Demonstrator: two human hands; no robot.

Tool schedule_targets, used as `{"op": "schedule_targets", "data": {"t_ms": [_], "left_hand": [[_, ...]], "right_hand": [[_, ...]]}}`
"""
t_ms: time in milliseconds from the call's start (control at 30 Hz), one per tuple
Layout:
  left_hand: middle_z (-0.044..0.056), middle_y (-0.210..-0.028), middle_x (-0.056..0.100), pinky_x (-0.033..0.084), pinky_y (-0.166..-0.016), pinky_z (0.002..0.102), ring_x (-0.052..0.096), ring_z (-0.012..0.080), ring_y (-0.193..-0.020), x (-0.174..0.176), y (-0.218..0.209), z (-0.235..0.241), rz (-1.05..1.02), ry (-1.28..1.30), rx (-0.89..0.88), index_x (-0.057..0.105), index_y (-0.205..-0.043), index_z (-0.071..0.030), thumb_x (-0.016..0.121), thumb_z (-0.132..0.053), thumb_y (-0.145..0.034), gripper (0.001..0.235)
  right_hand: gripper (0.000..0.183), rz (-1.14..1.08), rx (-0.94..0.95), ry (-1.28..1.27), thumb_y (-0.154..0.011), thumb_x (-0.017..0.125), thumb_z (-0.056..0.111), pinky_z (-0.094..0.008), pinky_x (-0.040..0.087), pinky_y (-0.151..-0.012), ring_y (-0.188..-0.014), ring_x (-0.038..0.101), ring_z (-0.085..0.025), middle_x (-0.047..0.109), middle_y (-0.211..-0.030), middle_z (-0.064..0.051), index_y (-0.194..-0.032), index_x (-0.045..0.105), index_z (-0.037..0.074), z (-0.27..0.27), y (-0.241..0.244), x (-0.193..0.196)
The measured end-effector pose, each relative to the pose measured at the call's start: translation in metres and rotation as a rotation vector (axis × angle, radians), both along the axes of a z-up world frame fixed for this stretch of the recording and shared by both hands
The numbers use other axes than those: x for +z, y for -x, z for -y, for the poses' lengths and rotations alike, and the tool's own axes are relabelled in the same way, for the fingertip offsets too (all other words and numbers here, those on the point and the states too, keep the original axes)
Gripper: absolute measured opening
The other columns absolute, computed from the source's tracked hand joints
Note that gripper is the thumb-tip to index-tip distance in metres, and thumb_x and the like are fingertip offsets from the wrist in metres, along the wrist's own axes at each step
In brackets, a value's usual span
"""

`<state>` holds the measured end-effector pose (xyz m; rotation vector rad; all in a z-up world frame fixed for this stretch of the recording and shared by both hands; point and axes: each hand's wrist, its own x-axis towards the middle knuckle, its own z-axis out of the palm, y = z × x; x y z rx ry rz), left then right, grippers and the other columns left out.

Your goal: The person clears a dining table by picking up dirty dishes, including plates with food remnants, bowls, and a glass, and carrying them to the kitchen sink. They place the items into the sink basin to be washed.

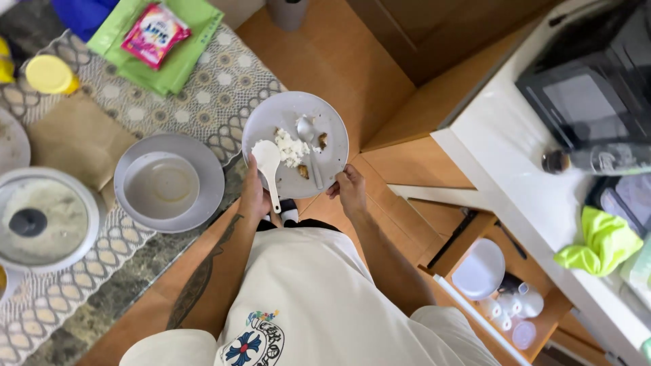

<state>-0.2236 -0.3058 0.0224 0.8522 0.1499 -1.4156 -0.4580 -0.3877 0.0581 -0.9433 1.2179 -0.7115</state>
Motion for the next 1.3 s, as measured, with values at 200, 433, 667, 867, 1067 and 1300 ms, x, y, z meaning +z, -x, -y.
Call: {"op": "schedule_targets", "data": {"t_ms": [200, 433, 667, 867, 1067, 1300], "left_hand": [[0.010, -0.151, 0.053, 0.044, -0.112, 0.044, 0.053, 0.0262, -0.133, 0.001, -0.010, 0.001, -0.023, -0.025, -0.023, 0.045, -0.151, -0.008, 0.045, -0.072, -0.093, 0.086], [0.012, -0.147, 0.057, 0.044, -0.114, 0.043, 0.054, 0.0270, -0.133, -0.001, -0.052, -0.026, 0.001, 0.048, 0.178, 0.046, -0.150, -0.006, 0.047, -0.069, -0.095, 0.084], [0.010, -0.149, 0.055, 0.043, -0.114, 0.043, 0.054, 0.0253, -0.133, 0.009, -0.079, -0.067, -0.032, 0.026, 0.336, 0.046, -0.150, -0.008, 0.046, -0.067, -0.096, 0.080], [0.012, -0.148, 0.055, 0.045, -0.110, 0.044, 0.054, 0.0265, -0.131, 0.014, -0.089, -0.095, -0.021, -0.018, 0.421, 0.045, -0.151, -0.008, 0.043, -0.068, -0.097, 0.081], [0.011, -0.147, 0.056, 0.047, -0.110, 0.042, 0.055, 0.0258, -0.131, 0.023, -0.091, -0.110, -0.014, -0.022, 0.456, 0.045, -0.151, -0.007, 0.044, -0.066, -0.097, 0.080], [0.012, -0.144, 0.058, 0.048, -0.105, 0.042, 0.056, 0.0258, -0.125, 0.031, -0.079, -0.083, -0.004, -0.117, 0.324, 0.046, -0.151, -0.006, 0.040, -0.067, -0.098, 0.081]], "right_hand": [[0.015, 0.023, -0.044, -0.002, -0.099, 0.054, 0.012, -0.030, 0.054, -0.053, -0.059, 0.065, -0.016, 0.068, -0.078, -0.010, -0.102, 0.062, -0.001, -0.012, -0.006, 0.009], [0.022, 0.037, 0.023, 0.142, -0.103, 0.056, 0.026, -0.029, 0.056, -0.061, -0.069, 0.063, -0.013, 0.065, -0.083, -0.005, -0.108, 0.061, 0.006, -0.011, -0.061, 0.008], [0.043, -0.117, 0.127, 0.507, -0.116, 0.047, 0.033, -0.028, 0.048, -0.074, -0.080, 0.054, -0.011, 0.058, -0.086, -0.002, -0.112, 0.072, -0.001, 0.007, -0.107, -0.017], [0.034, 0.002, 0.210, 0.387, -0.112, 0.044, 0.025, -0.028, 0.054, -0.075, -0.082, 0.062, -0.011, 0.066, -0.093, -0.003, -0.119, 0.066, -0.001, 0.009, -0.149, -0.012], [0.027, 0.025, 0.201, 0.300, -0.105, 0.052, 0.014, -0.029, 0.058, -0.078, -0.090, 0.066, -0.012, 0.068, -0.105, -0.004, -0.128, 0.058, 0.001, 0.005, -0.167, -0.019], [0.016, -0.405, 0.386, 1.021, -0.099, 0.067, 0.009, -0.042, 0.051, -0.088, -0.100, 0.061, -0.025, 0.064, -0.108, -0.009, -0.114, 0.066, 0.004, -0.006, -0.136, 0.026]]}}
